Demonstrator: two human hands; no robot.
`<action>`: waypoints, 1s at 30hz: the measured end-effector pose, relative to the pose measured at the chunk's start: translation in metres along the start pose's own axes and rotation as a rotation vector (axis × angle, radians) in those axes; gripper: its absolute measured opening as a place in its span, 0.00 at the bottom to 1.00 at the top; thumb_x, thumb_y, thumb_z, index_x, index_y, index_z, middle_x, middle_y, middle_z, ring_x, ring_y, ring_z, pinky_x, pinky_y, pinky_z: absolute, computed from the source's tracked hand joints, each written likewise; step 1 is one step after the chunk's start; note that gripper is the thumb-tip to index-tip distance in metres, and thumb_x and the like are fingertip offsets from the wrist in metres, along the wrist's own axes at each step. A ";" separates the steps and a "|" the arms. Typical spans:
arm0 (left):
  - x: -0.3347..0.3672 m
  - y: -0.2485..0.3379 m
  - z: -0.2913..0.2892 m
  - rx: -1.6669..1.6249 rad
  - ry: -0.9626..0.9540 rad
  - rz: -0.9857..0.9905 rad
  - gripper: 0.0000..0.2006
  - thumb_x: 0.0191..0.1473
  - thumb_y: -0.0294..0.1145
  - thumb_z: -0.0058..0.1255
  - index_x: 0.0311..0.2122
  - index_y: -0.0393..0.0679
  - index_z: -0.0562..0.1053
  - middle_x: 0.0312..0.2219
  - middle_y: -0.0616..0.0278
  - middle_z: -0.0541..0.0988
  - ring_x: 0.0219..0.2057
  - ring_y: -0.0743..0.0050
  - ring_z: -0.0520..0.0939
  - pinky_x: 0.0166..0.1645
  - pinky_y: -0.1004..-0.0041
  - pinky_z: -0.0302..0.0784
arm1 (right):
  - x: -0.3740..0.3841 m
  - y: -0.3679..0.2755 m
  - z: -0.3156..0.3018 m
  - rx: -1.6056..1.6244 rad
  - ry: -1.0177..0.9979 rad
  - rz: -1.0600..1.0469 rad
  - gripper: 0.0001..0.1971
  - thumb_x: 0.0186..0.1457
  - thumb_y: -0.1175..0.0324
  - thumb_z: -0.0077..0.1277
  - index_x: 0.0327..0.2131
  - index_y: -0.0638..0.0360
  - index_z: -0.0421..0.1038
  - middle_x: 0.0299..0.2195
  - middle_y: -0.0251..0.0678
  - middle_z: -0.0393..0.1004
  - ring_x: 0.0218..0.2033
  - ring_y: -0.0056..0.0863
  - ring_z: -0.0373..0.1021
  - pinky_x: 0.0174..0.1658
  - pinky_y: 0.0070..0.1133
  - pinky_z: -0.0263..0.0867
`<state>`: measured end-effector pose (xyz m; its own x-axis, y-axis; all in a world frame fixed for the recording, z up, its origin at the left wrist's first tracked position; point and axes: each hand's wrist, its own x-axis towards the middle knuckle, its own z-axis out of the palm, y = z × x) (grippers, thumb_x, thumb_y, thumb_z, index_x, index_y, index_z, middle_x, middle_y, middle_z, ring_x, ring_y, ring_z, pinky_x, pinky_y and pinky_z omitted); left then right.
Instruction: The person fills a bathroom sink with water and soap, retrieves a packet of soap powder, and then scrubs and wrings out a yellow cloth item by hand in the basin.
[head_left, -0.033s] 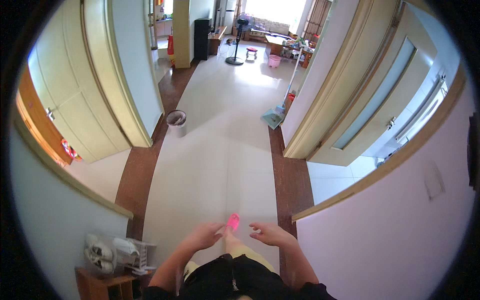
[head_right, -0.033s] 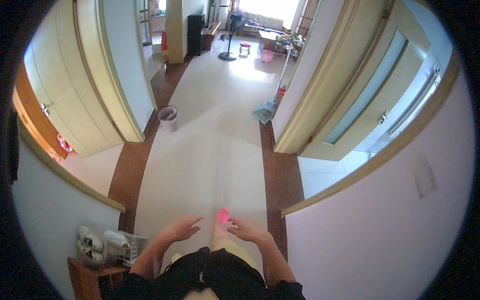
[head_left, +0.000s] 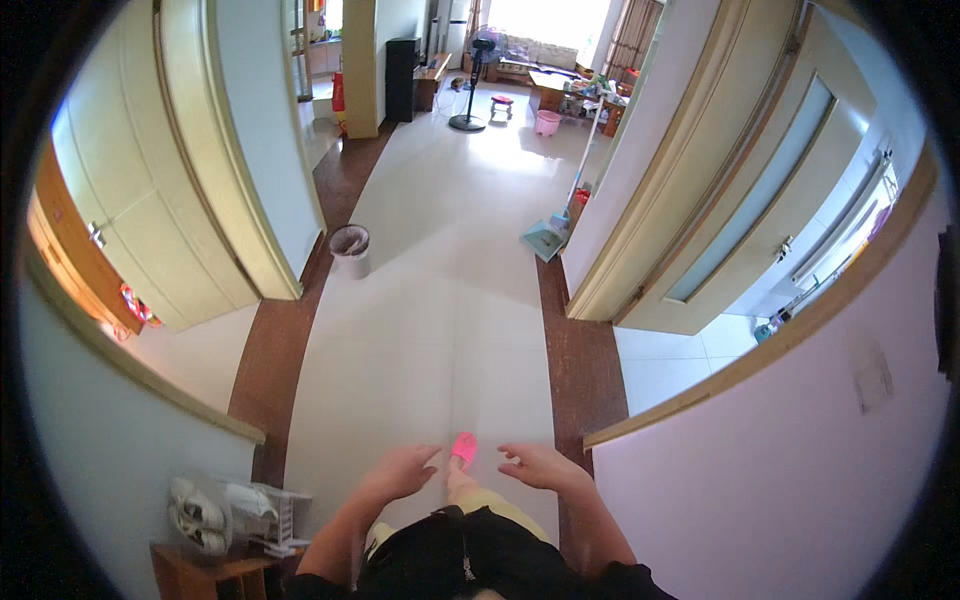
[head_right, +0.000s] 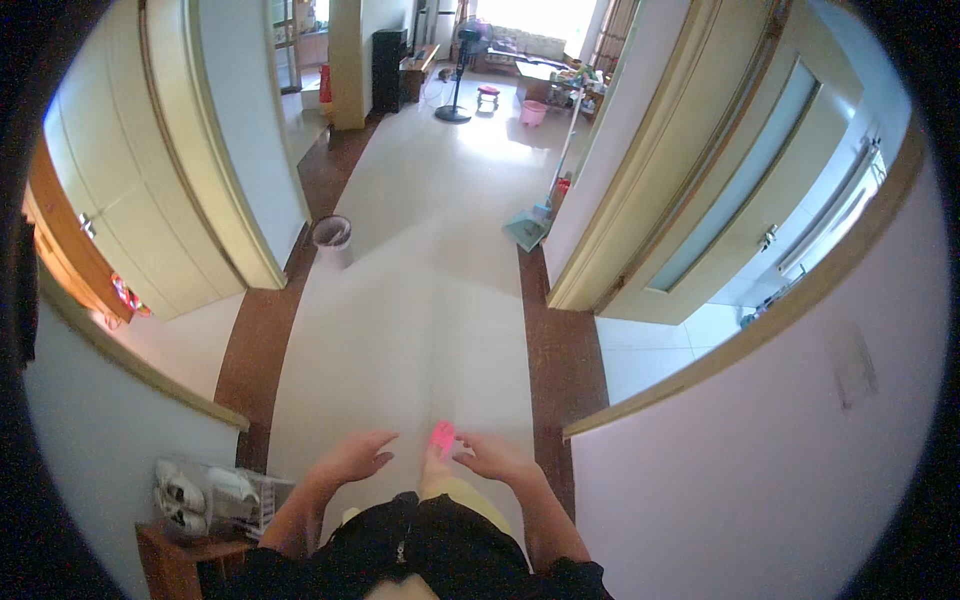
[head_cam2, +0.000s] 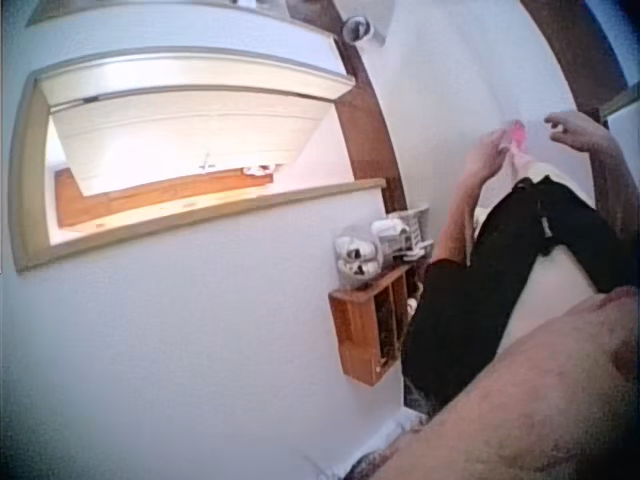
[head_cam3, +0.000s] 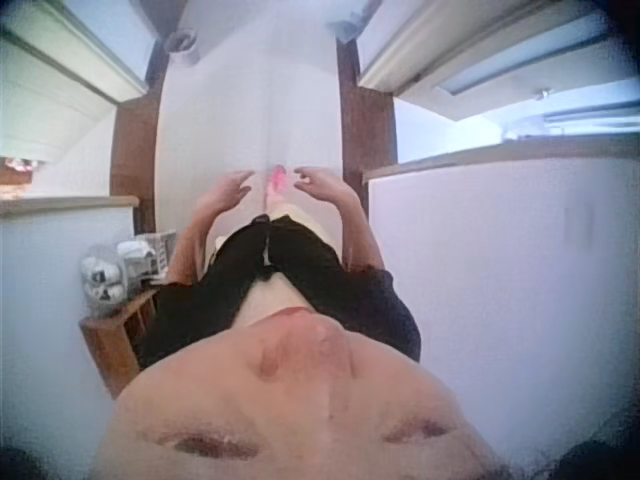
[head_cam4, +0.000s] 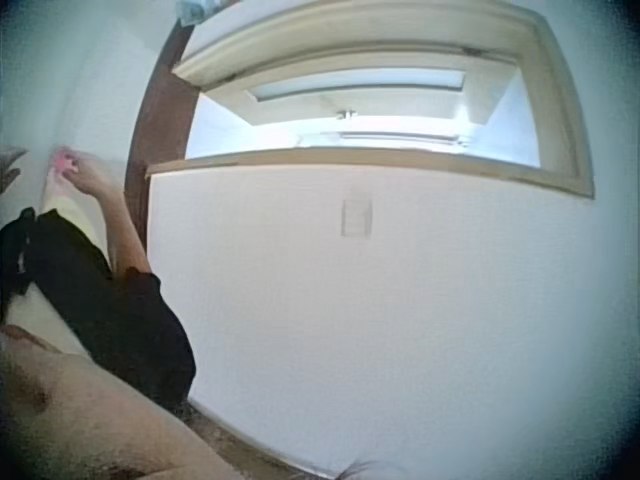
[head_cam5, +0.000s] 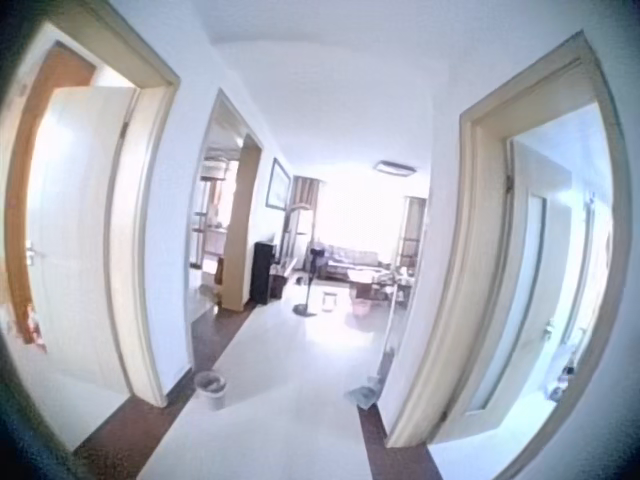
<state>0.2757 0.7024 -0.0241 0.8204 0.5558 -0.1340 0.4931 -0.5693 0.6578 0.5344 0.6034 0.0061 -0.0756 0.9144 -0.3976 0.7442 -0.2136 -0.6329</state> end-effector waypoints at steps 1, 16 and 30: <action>0.017 -0.013 -0.006 0.050 -0.012 -0.045 0.20 0.50 0.34 0.49 0.50 0.43 0.67 0.43 0.49 0.73 0.44 0.49 0.73 0.48 0.60 0.69 | 0.019 0.007 -0.015 -0.043 0.008 0.003 0.23 0.54 0.60 0.48 0.50 0.61 0.63 0.45 0.45 0.70 0.43 0.38 0.69 0.44 0.28 0.66; 0.293 -0.059 -0.149 0.164 -0.092 0.026 0.24 0.47 0.36 0.52 0.51 0.44 0.65 0.53 0.50 0.64 0.49 0.50 0.70 0.51 0.61 0.67 | 0.209 0.019 -0.217 0.269 0.172 -0.041 0.23 0.53 0.61 0.48 0.50 0.59 0.61 0.49 0.46 0.63 0.46 0.44 0.65 0.49 0.31 0.61; 0.606 0.039 -0.160 0.110 -0.488 0.854 0.20 0.45 0.35 0.51 0.45 0.40 0.68 0.39 0.51 0.75 0.40 0.51 0.74 0.44 0.60 0.70 | 0.171 0.088 -0.304 0.342 0.701 0.665 0.21 0.53 0.61 0.46 0.48 0.62 0.64 0.41 0.47 0.71 0.44 0.42 0.67 0.46 0.29 0.62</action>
<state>0.7457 1.1141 0.0394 0.9302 -0.3640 0.0465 -0.3159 -0.7298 0.6063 0.7887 0.8458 0.0839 0.7698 0.5470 -0.3290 0.2563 -0.7369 -0.6255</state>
